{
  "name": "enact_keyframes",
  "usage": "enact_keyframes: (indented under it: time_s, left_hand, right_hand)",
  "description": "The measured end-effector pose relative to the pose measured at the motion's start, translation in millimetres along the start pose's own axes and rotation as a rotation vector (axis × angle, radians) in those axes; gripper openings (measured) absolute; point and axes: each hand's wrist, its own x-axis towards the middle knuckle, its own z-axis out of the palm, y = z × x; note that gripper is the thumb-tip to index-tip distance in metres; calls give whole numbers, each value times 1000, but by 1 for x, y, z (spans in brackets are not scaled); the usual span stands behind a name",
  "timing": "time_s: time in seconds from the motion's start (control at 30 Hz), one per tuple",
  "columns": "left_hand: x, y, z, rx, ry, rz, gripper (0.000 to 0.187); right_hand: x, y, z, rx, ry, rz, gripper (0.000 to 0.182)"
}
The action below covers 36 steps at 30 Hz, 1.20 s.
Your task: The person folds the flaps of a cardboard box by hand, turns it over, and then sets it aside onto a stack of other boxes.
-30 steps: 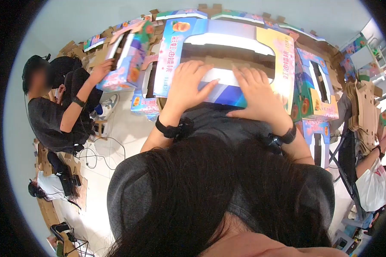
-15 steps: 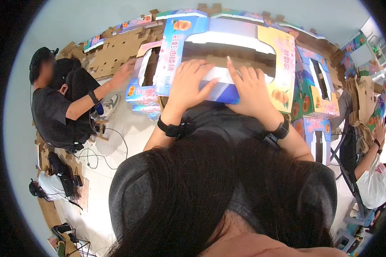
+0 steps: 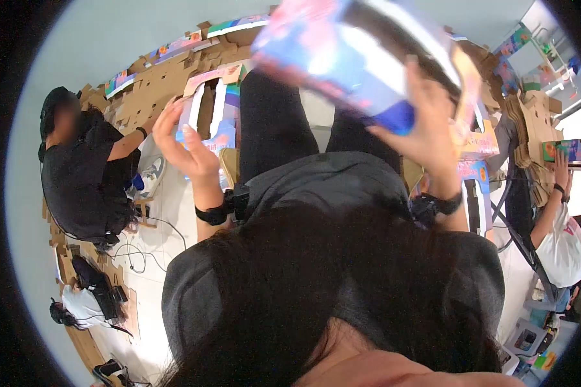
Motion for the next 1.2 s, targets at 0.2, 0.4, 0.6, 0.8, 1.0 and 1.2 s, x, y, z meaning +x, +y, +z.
enact_keyframes:
  time_s: [0.2,0.4,0.6,0.8,1.0,1.2]
  left_hand:
    - [9,-16,-21,64,68,-45,28]
    - [14,-19,-32,105,100,-78,25]
    - [13,-14,-29,128,64,-105,23]
    - [12,-14,-31,162,-22,-92,23]
    - [12,-13,-28,135,-64,-137,23]
    - [14,-11,-23,125,-136,-100,21]
  right_hand:
    - [-59,60,-90,-330,35,398,129]
    - [-185,124,-179,-696,-309,939,135]
    - [-203,108,-201,-1026,-613,1291,127]
    - [-246,159,-177,-789,-658,1325,126]
    - [-343,227,-88,-590,-579,1269,122]
    - [-300,175,-86,-635,-580,1246,94]
